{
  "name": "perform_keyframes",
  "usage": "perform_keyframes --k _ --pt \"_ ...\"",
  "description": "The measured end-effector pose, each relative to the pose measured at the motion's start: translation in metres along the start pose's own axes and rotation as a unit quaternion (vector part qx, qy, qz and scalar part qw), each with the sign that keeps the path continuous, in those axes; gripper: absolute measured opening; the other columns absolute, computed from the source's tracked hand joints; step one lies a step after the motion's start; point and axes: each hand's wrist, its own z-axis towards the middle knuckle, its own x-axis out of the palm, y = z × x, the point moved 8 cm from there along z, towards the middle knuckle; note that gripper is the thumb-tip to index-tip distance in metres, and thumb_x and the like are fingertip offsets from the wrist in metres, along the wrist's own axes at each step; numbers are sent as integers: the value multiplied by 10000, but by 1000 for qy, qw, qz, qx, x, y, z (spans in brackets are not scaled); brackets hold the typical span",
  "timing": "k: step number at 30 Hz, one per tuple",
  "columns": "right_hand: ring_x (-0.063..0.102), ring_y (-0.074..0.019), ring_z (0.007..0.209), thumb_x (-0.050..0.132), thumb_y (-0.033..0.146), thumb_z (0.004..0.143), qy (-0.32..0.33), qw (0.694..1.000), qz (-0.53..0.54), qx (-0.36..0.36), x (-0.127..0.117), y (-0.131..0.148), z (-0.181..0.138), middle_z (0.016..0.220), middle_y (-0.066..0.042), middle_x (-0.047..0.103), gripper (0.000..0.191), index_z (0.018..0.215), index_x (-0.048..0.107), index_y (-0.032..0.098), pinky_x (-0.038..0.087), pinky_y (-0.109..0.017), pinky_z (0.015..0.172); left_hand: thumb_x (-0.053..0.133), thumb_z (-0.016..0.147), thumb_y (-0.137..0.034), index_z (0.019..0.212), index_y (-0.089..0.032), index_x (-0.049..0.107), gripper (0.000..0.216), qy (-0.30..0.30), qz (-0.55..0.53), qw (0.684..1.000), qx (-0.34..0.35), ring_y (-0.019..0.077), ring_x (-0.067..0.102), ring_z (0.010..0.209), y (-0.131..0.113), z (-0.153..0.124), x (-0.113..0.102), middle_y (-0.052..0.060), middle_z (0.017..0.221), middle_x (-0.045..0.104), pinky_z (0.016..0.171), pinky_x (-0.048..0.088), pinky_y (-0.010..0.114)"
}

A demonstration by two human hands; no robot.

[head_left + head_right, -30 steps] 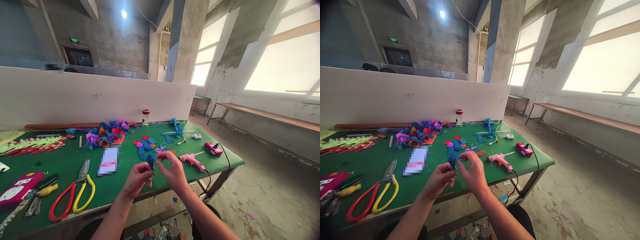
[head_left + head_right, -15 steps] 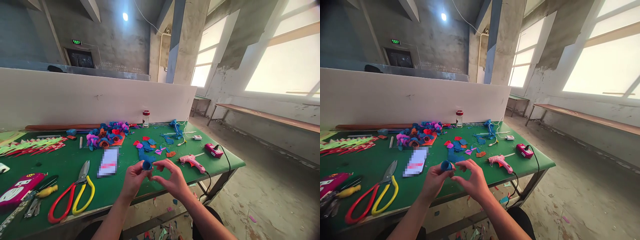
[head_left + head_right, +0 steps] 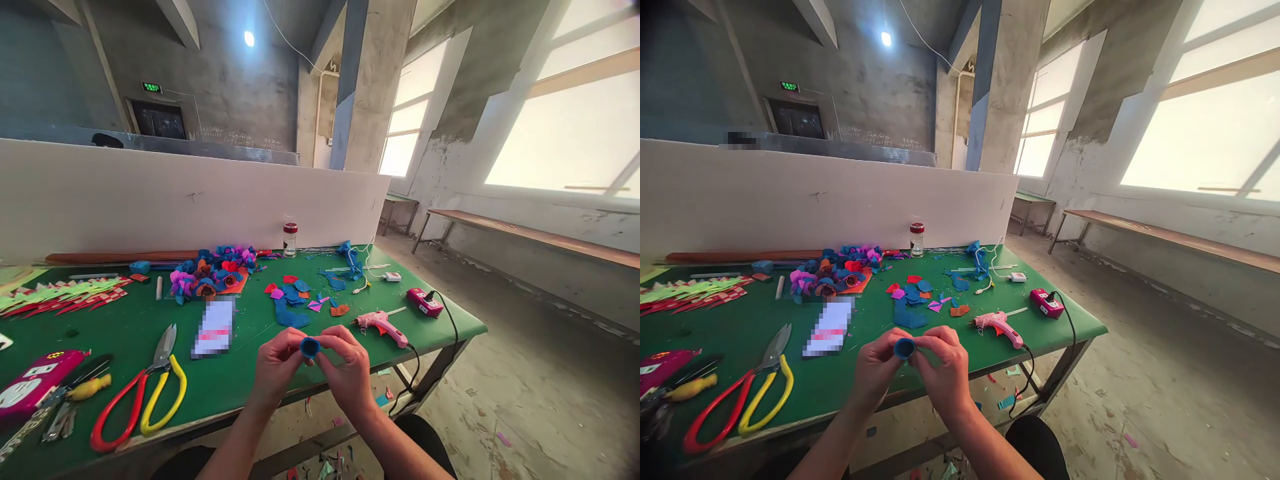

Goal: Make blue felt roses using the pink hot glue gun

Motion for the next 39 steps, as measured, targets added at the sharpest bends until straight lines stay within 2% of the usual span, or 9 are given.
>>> perform_keyframes --k 3,7,13,21,29,33,35,37,39 --pt "602 -181 748 679 195 773 19 1000 15 6 2 -2 3 796 -24 637 138 871 742 269 501 -301 696 793 658 -316 627 -192 717 149 12 -17 999 -26 132 532 529 10 1 1 22 675 621 502 460 262" --pt "618 -182 803 707 364 778 59 988 102 96 9 -24 5 949 -48 669 417 1168 638 236 511 -316 777 815 627 -314 667 -169 700 190 -35 -85 992 -89 100 494 491 24 3 -9 0 591 596 441 405 215" --pt "627 -170 670 600 438 846 198 940 181 211 38 -52 -15 715 -38 715 305 796 725 165 474 -265 655 828 618 -264 620 -142 646 220 -62 -167 975 -132 36 435 462 34 5 -17 7 647 642 461 366 175" --pt "592 -157 604 644 397 802 169 944 161 234 31 -61 -14 653 -30 703 263 742 741 160 441 -261 623 826 631 -255 810 -146 720 234 -45 -170 973 -147 73 518 528 41 9 -17 40 720 676 436 380 178" --pt "565 -137 617 624 409 812 228 930 146 248 43 -71 -22 696 -21 704 269 777 744 172 416 -236 603 833 615 -270 698 -126 720 202 -55 -123 980 -146 104 544 530 41 12 -26 52 662 669 453 409 212" --pt "591 -145 685 600 437 827 228 948 91 202 26 -88 11 847 -25 717 304 946 721 186 423 -232 615 803 666 -285 717 -152 709 171 -47 -121 982 -141 88 533 518 41 16 -34 35 682 672 448 380 192" --pt "572 -141 640 633 430 795 198 964 -14 179 8 -104 44 733 -23 688 291 828 711 151 405 -222 578 786 692 -278 725 -155 701 154 -35 -126 984 -120 91 547 569 39 18 -36 25 679 658 507 420 192" --pt "551 -128 588 575 431 840 228 948 -169 146 2 -118 74 677 -12 671 314 804 710 149 369 -216 543 764 724 -279 730 -150 694 146 -20 -132 987 -93 117 584 674 36 21 -36 22 670 637 642 481 220" --pt "545 -130 572 542 394 871 258 934 -211 128 8 -127 94 615 -10 652 323 742 717 155 342 -221 542 735 757 -285 755 -153 688 140 -2 -147 986 -81 141 605 719 34 23 -34 13 649 612 757 509 285"
